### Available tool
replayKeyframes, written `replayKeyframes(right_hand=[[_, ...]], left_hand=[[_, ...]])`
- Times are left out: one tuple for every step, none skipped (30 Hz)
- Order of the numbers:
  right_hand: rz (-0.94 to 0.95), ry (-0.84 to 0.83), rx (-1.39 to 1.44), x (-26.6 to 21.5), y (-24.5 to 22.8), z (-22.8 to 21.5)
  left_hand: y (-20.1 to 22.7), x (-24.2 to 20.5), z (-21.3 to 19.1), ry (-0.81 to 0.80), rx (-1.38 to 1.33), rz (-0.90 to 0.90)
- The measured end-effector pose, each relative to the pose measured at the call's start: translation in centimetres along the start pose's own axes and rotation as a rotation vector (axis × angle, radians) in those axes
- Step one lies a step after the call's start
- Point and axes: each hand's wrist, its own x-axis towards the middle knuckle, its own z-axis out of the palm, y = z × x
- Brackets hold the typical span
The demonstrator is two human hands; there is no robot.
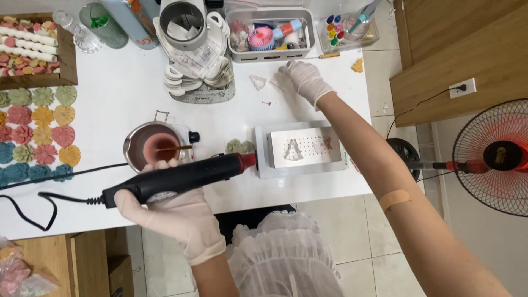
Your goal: Using a heat gun to smooth wax components and cleaning small wax items with a tissue while wearing gloves.
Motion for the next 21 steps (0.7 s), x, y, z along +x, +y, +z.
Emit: replayKeyframes(right_hand=[[-0.001, -0.002, 0.000, 0.8, -0.4, 0.1], [-0.031, -0.030, -0.088, 1.6, -0.9, 0.3], [-0.063, -0.063, -0.176, 2.1, -1.4, 0.6], [-0.065, -0.070, -0.176, 2.4, -1.0, 1.7], [-0.121, -0.044, -0.252, 2.8, -0.7, 2.8], [-0.177, -0.018, -0.328, 3.1, -0.4, 3.9], [-0.179, -0.020, -0.327, 3.6, 0.1, 4.4], [-0.229, 0.047, -0.425, 3.9, 0.6, 4.8], [-0.276, 0.110, -0.519, 3.7, 0.9, 5.4], [-0.274, 0.102, -0.514, 3.4, 0.4, 4.0], [-0.256, 0.116, -0.511, 2.8, 0.2, 2.3], [-0.238, 0.131, -0.509, 2.2, 0.0, 0.6], [-0.232, 0.126, -0.514, 1.7, 0.9, 0.1], [-0.147, 0.112, -0.276, 1.1, 1.7, -0.5], [-0.057, 0.099, -0.040, 0.3, 2.6, -1.2], [-0.048, 0.096, -0.048, -2.0, 1.8, -4.0], [0.069, 0.113, 0.296, -3.8, 0.9, -6.8], [0.184, 0.130, 0.641, -5.7, -0.2, -9.7], [0.187, 0.136, 0.634, -8.2, -1.6, -12.2], [0.388, 0.144, 0.869, -10.7, -3.1, -14.7], [0.586, 0.148, 1.106, -13.0, -4.7, -17.0]], left_hand=[[0.1, 0.0, 0.5, 0.002, 0.000, -0.001], [0.3, -0.1, 0.9, 0.020, 0.010, -0.010], [0.4, -0.3, 1.3, 0.041, 0.022, -0.022], [0.4, -0.3, 1.6, 0.048, 0.024, -0.025], [0.4, -0.3, 1.9, 0.048, 0.039, -0.026], [0.4, -0.5, 2.1, 0.047, 0.054, -0.028], [0.2, -0.3, 1.9, 0.050, 0.056, -0.027], [-0.1, -0.2, 1.6, 0.007, 0.052, -0.018], [-0.1, -0.3, 1.1, -0.036, 0.055, -0.013], [0.0, -0.2, 1.0, -0.032, 0.063, -0.018], [0.0, -0.3, 1.1, -0.025, 0.055, -0.024], [0.0, -0.5, 1.1, -0.017, 0.047, -0.031], [0.1, -0.6, 1.3, -0.020, 0.045, -0.039], [0.3, -0.7, 1.5, 0.008, 0.034, -0.025], [0.5, -1.0, 1.6, 0.035, 0.022, -0.014], [0.4, -0.9, 1.1, 0.031, 0.020, -0.026], [0.3, -0.7, 0.6, 0.019, 0.013, 0.013], [0.3, -0.5, 0.1, 0.007, 0.004, 0.053], [0.5, -0.8, -0.1, 0.001, -0.001, 0.047], [0.7, -1.1, -0.3, -0.041, -0.022, 0.030], [1.0, -1.3, -0.6, -0.083, -0.041, 0.019]])
